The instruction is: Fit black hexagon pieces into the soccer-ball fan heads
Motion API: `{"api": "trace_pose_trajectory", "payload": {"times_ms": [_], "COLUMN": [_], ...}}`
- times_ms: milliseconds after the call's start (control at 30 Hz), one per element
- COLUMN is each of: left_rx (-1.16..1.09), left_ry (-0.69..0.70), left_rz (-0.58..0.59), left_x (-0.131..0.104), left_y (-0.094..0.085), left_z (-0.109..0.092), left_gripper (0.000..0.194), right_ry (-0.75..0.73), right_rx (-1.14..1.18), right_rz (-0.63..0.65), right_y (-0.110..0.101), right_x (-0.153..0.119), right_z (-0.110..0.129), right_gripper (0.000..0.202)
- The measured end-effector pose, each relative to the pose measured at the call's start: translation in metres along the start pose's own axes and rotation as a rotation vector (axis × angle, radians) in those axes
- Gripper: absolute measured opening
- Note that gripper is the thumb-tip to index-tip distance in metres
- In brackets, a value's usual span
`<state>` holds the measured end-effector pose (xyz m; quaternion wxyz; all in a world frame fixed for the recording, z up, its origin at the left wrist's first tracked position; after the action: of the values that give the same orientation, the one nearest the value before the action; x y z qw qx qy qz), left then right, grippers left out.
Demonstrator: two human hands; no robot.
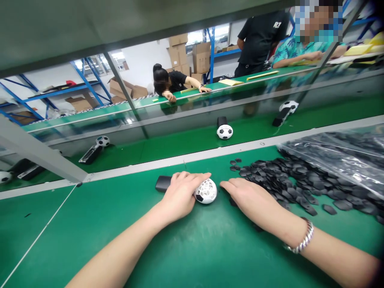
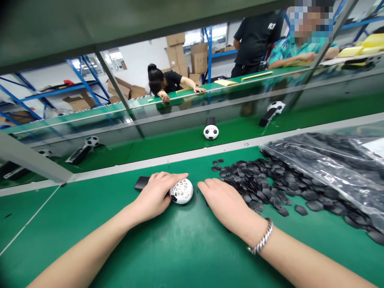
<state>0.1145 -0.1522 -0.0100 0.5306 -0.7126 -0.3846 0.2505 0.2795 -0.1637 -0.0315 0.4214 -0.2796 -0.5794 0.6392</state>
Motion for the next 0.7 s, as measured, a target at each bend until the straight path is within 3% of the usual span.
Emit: {"api": "trace_pose_trajectory", "payload": {"times_ms": [100, 333, 500, 700], "left_rx": [0.004, -0.078, -0.149, -0.124], "left_ry": [0.041, 0.036, -0.014, -0.056], "left_rz": [-0.003, 0.041, 0.035, -0.067], "left_x": [0.001, 0.000, 0.000, 0.001], "left_y": [0.002, 0.000, 0.000, 0.006], "left_z": [0.002, 0.002, 0.002, 0.003], "left_gripper": [0.079, 0.072, 0.080, 0.067], "right_ry": [-0.004, -0.041, 0.020, 0.129], "right_rx": [0.077, 0.688, 0.835, 0.908], "right_rz": [-0.028, -0.061, -0.060, -0.115], "right_y": [-0.002, -0.019, -0.011, 0.001], "right_x": [0.000, -0.002, 0.002, 0.008], "right_z": [-0.004, 0.006, 0.014, 0.012], "right_gripper": [0.032, 0.013, 0.011, 0.012]}}
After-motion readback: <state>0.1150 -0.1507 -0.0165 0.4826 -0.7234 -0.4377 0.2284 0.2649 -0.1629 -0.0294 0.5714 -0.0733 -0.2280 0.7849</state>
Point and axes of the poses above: each hand's wrist, its own x-axis towards the middle knuckle, its own y-axis out of the palm, z = x × y, the point moved 4 cm from there along x, towards the middle knuckle, and after that the axes turned 2 degrees about x, right-handed, at the moved point
